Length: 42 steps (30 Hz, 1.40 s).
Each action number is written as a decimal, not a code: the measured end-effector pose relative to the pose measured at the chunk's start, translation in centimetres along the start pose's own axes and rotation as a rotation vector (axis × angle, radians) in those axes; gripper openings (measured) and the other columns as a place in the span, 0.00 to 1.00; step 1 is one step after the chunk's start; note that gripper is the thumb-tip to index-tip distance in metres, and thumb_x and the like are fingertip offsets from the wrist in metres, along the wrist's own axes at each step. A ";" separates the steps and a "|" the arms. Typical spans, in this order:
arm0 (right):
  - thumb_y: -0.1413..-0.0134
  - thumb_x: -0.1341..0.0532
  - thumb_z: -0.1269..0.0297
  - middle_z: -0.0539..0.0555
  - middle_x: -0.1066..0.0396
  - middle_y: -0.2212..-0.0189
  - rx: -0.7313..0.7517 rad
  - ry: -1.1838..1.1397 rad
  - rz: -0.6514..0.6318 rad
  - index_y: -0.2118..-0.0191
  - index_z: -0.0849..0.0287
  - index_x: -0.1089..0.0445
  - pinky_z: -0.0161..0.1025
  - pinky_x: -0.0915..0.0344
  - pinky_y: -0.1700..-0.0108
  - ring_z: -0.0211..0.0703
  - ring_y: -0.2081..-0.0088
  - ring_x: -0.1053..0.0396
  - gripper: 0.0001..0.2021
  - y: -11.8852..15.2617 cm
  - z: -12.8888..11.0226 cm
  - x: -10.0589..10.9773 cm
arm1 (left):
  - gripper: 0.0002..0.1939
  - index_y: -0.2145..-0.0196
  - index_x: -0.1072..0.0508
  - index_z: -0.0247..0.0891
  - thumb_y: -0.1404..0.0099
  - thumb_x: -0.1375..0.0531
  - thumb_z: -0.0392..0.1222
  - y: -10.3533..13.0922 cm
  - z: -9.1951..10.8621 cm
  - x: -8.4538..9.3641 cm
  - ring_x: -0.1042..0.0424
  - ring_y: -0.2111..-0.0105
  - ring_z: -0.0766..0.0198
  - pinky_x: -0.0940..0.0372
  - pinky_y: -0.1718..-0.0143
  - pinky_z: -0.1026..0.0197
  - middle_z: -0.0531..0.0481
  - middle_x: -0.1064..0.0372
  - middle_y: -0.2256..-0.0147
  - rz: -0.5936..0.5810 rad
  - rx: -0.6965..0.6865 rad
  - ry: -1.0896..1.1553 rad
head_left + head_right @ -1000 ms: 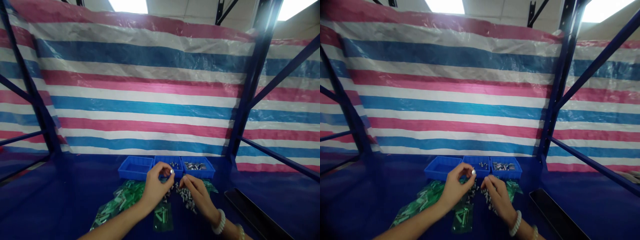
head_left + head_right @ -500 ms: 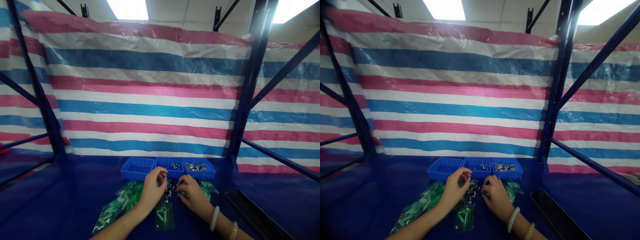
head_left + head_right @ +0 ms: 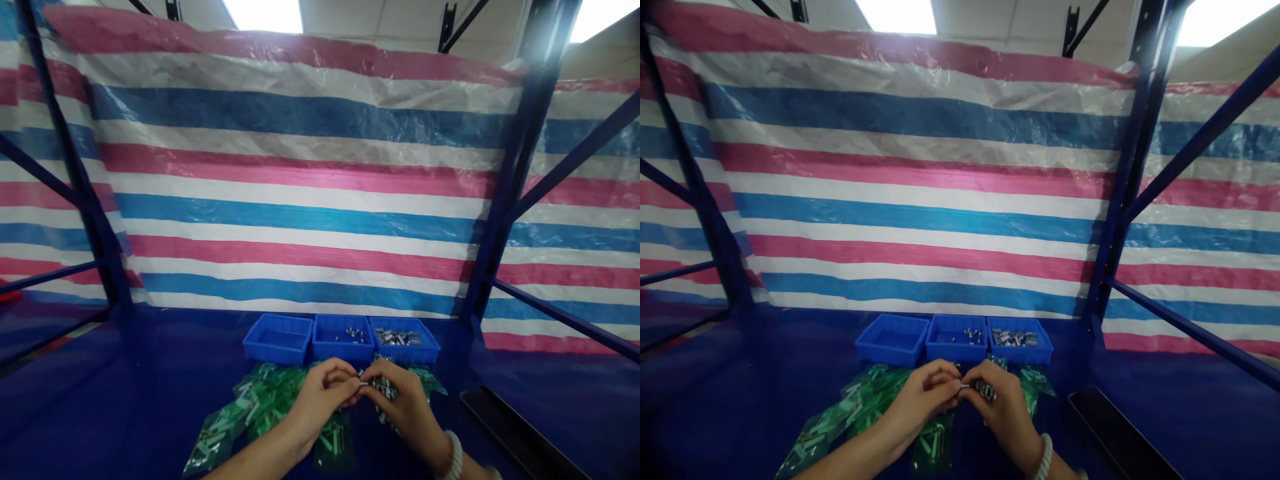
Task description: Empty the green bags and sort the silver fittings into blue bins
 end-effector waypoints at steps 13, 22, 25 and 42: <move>0.44 0.40 0.73 0.52 0.24 0.69 0.140 0.007 -0.056 0.63 0.56 0.26 0.34 0.33 0.63 0.41 0.67 0.28 0.07 -0.1 -1.6 0.2 | 0.11 0.72 0.27 0.32 0.52 0.30 0.37 0.1 -0.9 -0.1 0.26 0.71 0.66 0.33 0.63 0.65 0.51 0.28 0.75 -0.002 0.100 0.262; 0.38 0.46 0.67 0.52 0.33 0.71 0.034 0.153 -0.099 0.67 0.59 0.36 0.37 0.39 0.65 0.41 0.68 0.34 0.06 0.2 -1.1 -0.2 | 0.15 0.68 0.26 0.33 0.57 0.35 0.26 0.4 -0.8 -0.9 0.30 0.73 0.69 0.38 0.69 0.68 0.52 0.28 0.75 -0.027 -0.008 0.095; 0.36 0.49 0.63 0.50 0.35 0.73 -0.064 0.082 -0.127 0.70 0.59 0.37 0.35 0.41 0.67 0.39 0.70 0.36 0.11 0.3 -0.6 -0.8 | 0.11 0.68 0.26 0.33 0.52 0.33 0.33 0.7 -0.1 -0.9 0.33 0.74 0.71 0.40 0.70 0.69 0.53 0.30 0.74 0.016 -0.073 -0.006; 0.48 0.44 0.71 0.52 0.28 0.75 -0.134 0.097 -0.040 0.69 0.60 0.27 0.36 0.38 0.68 0.40 0.74 0.33 0.08 -1.3 2.5 1.6 | 0.22 0.54 0.29 0.40 0.46 0.42 0.26 -5.9 7.6 -1.7 0.30 0.62 0.58 0.37 0.56 0.55 0.47 0.31 0.58 0.131 -0.663 -0.911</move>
Point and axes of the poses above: each hand's wrist, its own y-axis away from the middle knuckle, its own x-axis out of the back of the hand, z = x × y, the point moved 8 cm from there along -y, towards the middle knuckle
